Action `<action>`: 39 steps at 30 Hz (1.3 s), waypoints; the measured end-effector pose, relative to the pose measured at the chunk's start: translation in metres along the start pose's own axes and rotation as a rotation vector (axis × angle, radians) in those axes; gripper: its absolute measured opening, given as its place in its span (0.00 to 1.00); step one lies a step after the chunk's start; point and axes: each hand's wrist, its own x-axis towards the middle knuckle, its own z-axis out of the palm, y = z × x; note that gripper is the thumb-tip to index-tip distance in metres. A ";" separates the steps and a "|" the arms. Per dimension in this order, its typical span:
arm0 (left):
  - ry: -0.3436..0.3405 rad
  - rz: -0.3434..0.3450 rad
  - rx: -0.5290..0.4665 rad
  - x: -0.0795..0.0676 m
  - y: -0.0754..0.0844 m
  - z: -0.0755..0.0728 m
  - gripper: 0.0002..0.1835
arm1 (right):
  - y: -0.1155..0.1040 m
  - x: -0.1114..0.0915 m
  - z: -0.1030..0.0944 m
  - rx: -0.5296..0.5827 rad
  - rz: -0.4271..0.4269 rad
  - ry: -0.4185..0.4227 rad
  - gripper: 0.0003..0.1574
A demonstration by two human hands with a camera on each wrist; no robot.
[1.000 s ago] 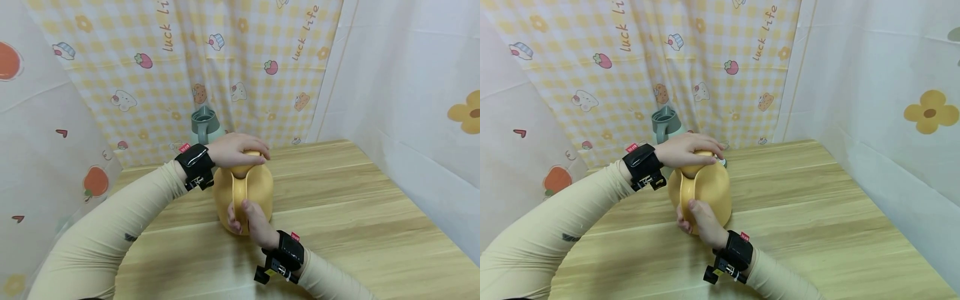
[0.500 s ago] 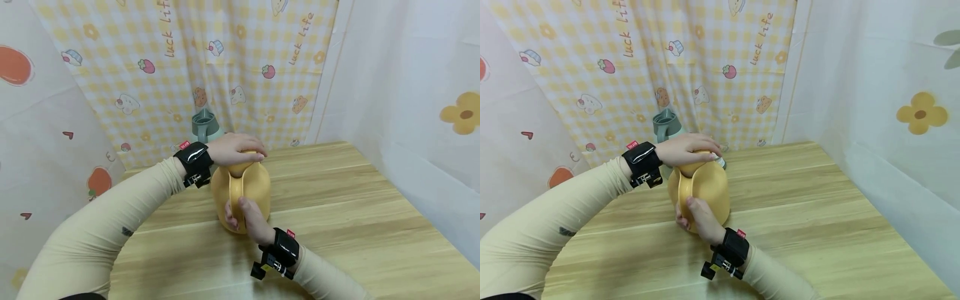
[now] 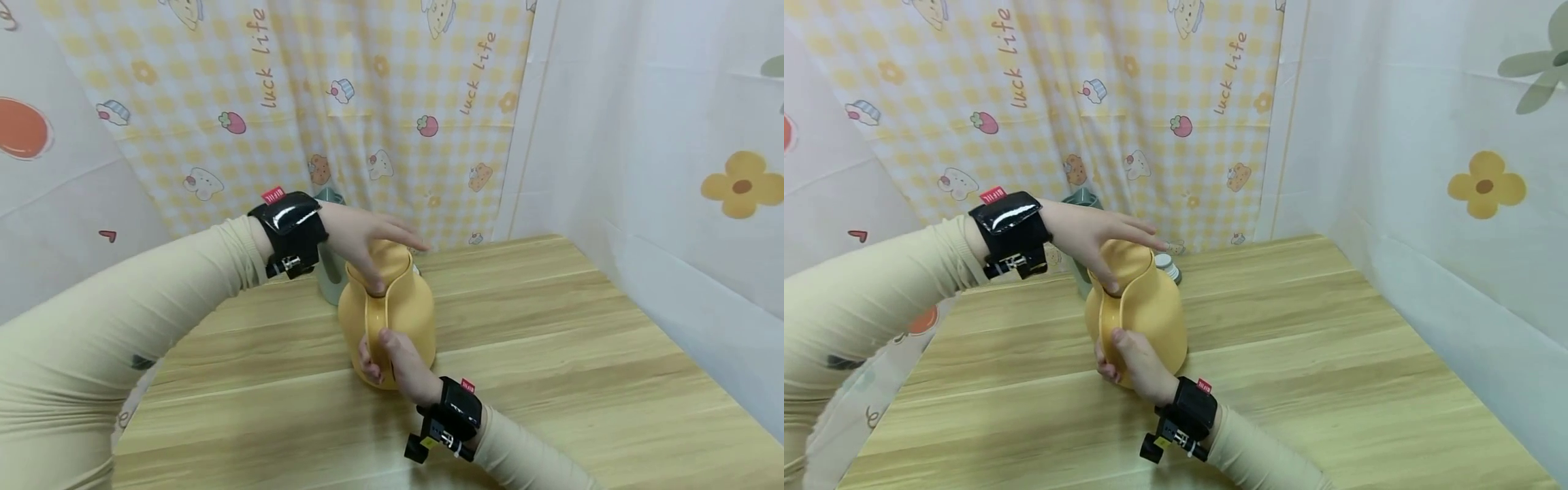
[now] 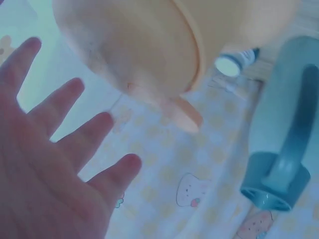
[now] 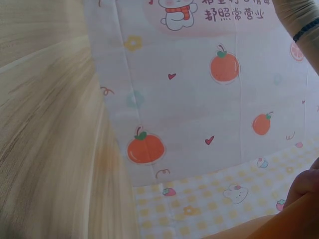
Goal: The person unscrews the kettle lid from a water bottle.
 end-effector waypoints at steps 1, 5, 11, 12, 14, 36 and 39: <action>-0.023 -0.007 0.009 -0.003 0.000 -0.001 0.45 | 0.000 0.000 0.000 -0.002 0.003 -0.002 0.44; -0.073 -0.045 0.030 -0.012 -0.001 -0.003 0.44 | 0.001 0.001 0.001 -0.008 -0.007 -0.010 0.44; -0.077 -0.037 0.002 -0.014 -0.007 -0.001 0.42 | 0.002 0.000 0.003 0.016 -0.010 -0.010 0.42; -0.074 -0.030 0.000 -0.013 -0.008 -0.001 0.42 | 0.002 0.000 0.003 0.021 -0.005 -0.008 0.42; -0.063 -0.021 0.001 -0.013 -0.011 -0.001 0.42 | 0.001 0.000 0.004 0.026 0.001 -0.007 0.43; 0.066 -0.058 0.109 -0.006 -0.011 -0.002 0.39 | -0.002 0.002 0.003 -0.001 -0.056 -0.003 0.45; 0.079 -0.098 0.119 -0.007 -0.008 0.000 0.39 | -0.001 0.002 0.004 0.003 -0.065 -0.007 0.45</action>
